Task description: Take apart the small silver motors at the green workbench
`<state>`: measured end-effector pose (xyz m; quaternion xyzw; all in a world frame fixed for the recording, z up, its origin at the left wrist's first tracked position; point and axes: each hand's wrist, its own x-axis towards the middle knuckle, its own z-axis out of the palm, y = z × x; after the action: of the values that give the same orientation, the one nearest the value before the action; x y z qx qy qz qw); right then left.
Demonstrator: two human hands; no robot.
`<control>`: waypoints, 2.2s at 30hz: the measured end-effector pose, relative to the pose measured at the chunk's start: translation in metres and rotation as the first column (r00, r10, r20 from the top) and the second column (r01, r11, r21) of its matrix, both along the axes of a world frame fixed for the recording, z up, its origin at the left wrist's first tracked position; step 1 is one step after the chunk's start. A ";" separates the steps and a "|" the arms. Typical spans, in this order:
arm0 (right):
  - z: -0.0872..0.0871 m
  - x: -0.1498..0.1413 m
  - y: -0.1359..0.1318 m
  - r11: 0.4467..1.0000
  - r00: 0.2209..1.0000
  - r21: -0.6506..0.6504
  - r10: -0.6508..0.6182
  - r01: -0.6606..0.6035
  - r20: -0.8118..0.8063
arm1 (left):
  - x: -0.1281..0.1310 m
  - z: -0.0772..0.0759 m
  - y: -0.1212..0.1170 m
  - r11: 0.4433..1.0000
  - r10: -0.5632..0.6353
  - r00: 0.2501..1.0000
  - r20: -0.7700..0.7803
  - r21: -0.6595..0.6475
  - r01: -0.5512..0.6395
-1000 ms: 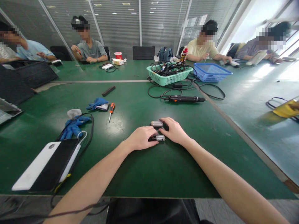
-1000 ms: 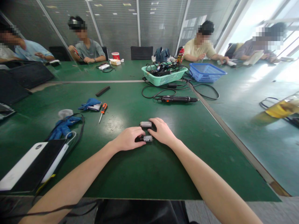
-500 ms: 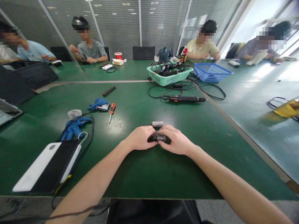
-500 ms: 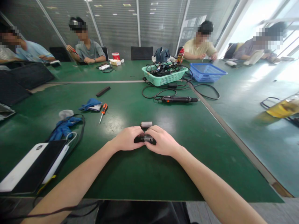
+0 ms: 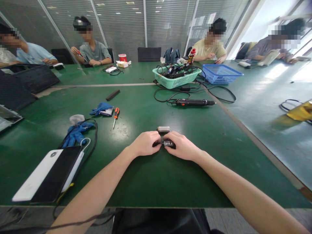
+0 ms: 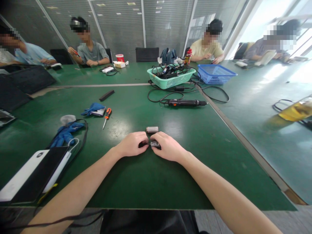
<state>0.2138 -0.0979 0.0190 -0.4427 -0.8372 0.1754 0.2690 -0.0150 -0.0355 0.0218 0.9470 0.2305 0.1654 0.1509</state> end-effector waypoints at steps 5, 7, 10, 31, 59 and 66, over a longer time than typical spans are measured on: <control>-0.004 0.002 0.002 1.000 1.000 0.016 0.001 -0.001 -0.002 | 0.002 -0.002 0.000 1.000 -0.005 1.000 -0.015 0.020 0.006; -0.006 0.002 0.003 1.000 1.000 0.018 0.005 -0.005 -0.004 | 0.002 -0.002 0.000 1.000 -0.006 1.000 -0.023 0.024 0.007; -0.007 0.002 0.003 1.000 1.000 0.022 0.003 -0.002 -0.007 | 0.003 -0.002 0.000 0.999 -0.004 0.999 -0.033 0.033 0.005; -0.006 0.001 0.004 0.999 0.999 0.023 -0.044 0.045 -0.029 | 0.004 -0.005 0.005 0.998 0.003 0.999 -0.041 0.060 0.000; -0.006 0.005 0.007 0.999 0.998 0.028 -0.038 0.039 -0.049 | 0.008 -0.002 0.006 0.999 0.023 0.999 -0.037 0.032 -0.022; -0.007 0.006 0.007 0.999 0.998 0.018 -0.036 0.037 -0.043 | 0.006 -0.005 0.007 0.998 0.006 0.999 -0.034 0.056 -0.004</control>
<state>0.2195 -0.0912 0.0120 -0.4515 -0.8248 0.1719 0.2939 -0.0087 -0.0289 0.0166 0.9529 0.2307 0.1562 0.1199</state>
